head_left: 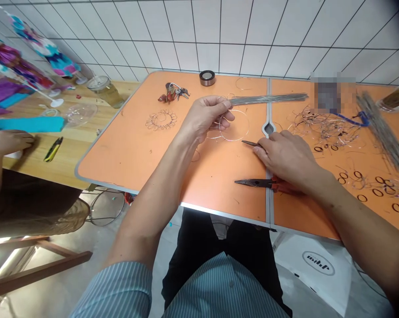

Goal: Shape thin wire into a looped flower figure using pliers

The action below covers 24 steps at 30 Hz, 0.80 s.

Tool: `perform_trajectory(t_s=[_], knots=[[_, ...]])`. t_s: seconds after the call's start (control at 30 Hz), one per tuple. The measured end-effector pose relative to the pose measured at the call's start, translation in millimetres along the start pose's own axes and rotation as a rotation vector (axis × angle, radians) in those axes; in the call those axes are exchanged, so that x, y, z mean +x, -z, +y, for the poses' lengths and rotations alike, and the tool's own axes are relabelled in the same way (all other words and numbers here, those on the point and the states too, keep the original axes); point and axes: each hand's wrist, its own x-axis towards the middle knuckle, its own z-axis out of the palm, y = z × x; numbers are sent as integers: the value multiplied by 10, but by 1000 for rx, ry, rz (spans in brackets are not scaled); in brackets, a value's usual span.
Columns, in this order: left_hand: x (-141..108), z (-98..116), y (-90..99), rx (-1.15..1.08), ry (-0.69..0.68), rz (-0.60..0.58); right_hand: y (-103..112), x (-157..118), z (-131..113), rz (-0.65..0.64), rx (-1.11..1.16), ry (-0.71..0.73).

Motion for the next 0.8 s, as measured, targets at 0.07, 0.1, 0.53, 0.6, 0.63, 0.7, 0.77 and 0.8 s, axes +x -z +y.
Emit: perform_trajectory(t_s=[0.07,0.1,0.53,0.6,0.63,0.7,0.77,0.8], knots=[[7,-1,6,-12,-5,12,-32,-51,-9,1,-103,14],[7,0,7,-20,-7,15,-45,-81,-10,-4,-139,19],[-45,-33,-136,-116,-30,7,-41,47,-376,173,1400,-308],[-35,-51,-146,-132,-25,12,-43,80,-408,184,1460,-336],[-30,-57,-150,-140,-24,9,-43,89,-411,190,1463,-348],[-23,-65,-154,-151,-25,2,-40,94,-405,202,1453,-362],[-20,-68,-156,-152,-26,-1,-41,93,-396,209,1444,-358],[-20,-69,-157,-151,-26,-2,-44,93,-394,214,1443,-352]])
